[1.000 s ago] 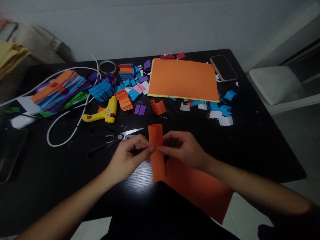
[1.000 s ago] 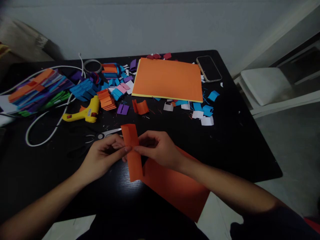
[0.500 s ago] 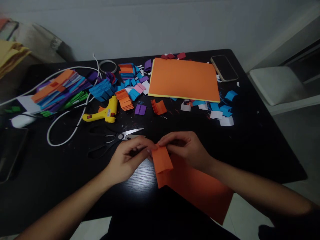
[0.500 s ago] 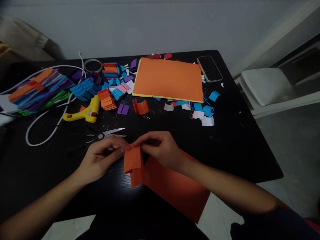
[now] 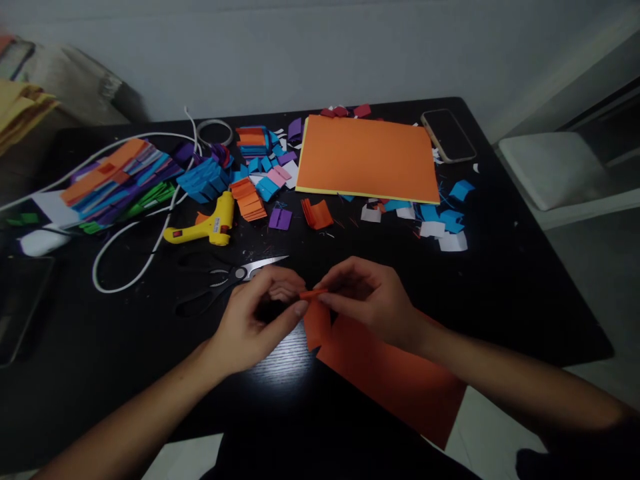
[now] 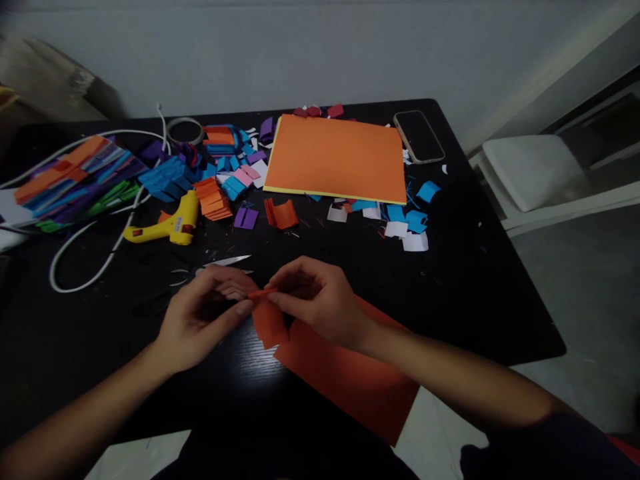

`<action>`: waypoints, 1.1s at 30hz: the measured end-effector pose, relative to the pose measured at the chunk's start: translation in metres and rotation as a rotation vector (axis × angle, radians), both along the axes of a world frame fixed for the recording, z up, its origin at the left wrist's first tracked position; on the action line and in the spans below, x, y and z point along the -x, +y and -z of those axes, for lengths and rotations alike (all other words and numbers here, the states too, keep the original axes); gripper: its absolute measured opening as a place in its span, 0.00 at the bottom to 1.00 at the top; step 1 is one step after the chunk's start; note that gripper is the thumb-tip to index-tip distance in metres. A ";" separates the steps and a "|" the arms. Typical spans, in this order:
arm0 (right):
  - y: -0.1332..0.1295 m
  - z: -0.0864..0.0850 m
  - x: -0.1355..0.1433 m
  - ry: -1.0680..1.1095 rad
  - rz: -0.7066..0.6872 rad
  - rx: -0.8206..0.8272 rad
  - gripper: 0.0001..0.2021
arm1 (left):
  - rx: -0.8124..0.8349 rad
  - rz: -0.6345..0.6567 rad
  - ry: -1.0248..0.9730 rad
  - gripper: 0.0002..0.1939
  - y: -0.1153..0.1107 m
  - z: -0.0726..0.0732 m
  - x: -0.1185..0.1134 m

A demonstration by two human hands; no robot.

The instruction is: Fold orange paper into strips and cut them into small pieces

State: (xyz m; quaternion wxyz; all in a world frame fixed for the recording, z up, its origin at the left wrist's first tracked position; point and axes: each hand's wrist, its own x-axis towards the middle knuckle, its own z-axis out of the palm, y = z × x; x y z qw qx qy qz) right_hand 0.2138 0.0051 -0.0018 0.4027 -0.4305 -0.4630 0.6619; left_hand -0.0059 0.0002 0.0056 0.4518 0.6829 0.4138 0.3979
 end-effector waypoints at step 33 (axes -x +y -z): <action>0.026 -0.038 -0.002 -0.206 -0.119 -0.270 0.08 | -0.167 -0.072 0.108 0.02 0.018 -0.034 -0.004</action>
